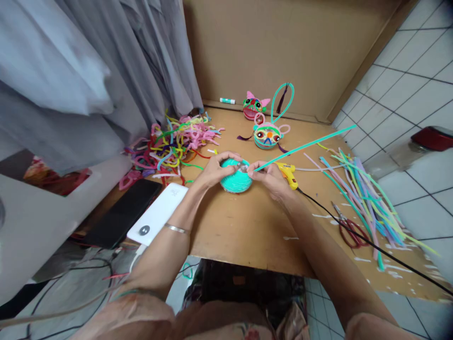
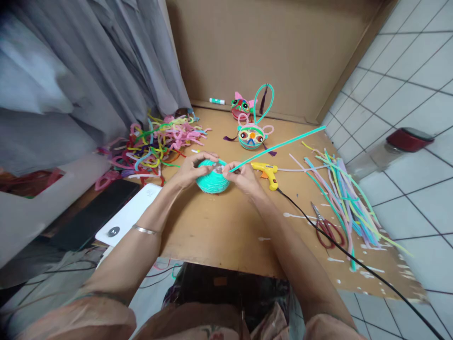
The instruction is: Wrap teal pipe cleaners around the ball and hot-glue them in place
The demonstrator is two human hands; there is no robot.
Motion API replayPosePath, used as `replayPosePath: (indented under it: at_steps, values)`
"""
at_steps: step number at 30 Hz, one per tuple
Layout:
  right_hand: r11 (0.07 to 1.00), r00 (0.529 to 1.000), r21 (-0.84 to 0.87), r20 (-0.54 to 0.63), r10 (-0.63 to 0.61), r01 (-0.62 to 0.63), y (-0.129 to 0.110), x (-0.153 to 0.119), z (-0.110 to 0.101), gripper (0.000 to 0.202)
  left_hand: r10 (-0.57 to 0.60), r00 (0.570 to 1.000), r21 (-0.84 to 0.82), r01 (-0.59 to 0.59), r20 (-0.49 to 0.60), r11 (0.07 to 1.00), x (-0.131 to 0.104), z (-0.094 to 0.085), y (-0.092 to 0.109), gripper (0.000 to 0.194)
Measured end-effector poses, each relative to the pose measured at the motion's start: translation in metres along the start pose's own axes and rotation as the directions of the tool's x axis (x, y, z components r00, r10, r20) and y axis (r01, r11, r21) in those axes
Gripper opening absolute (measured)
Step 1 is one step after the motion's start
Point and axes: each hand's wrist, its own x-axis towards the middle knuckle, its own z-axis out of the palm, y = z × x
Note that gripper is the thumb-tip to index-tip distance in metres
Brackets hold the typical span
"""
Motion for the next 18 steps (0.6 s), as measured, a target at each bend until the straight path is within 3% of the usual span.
replayPosePath:
  at_steps: [9,16,18]
  values:
    - [0.978,0.982,-0.096,-0.029,0.185,-0.187,-0.028,0.013,-0.001,0.044,0.019,1.0,-0.018,-0.019,-0.012,1.0,0.001,0.002,0.001,0.036]
    - [0.957,0.987,-0.242,-0.028,0.156,-0.158,-0.033,0.02,0.001,0.038,0.016,1.0,-0.038,-0.016,-0.024,0.999,0.001,0.002,0.0,0.034]
    - [0.949,0.994,-0.298,-0.038,0.098,-0.105,-0.032,0.021,0.002,0.033,0.026,0.999,-0.018,-0.026,-0.029,0.999,0.001,0.002,0.0,0.033]
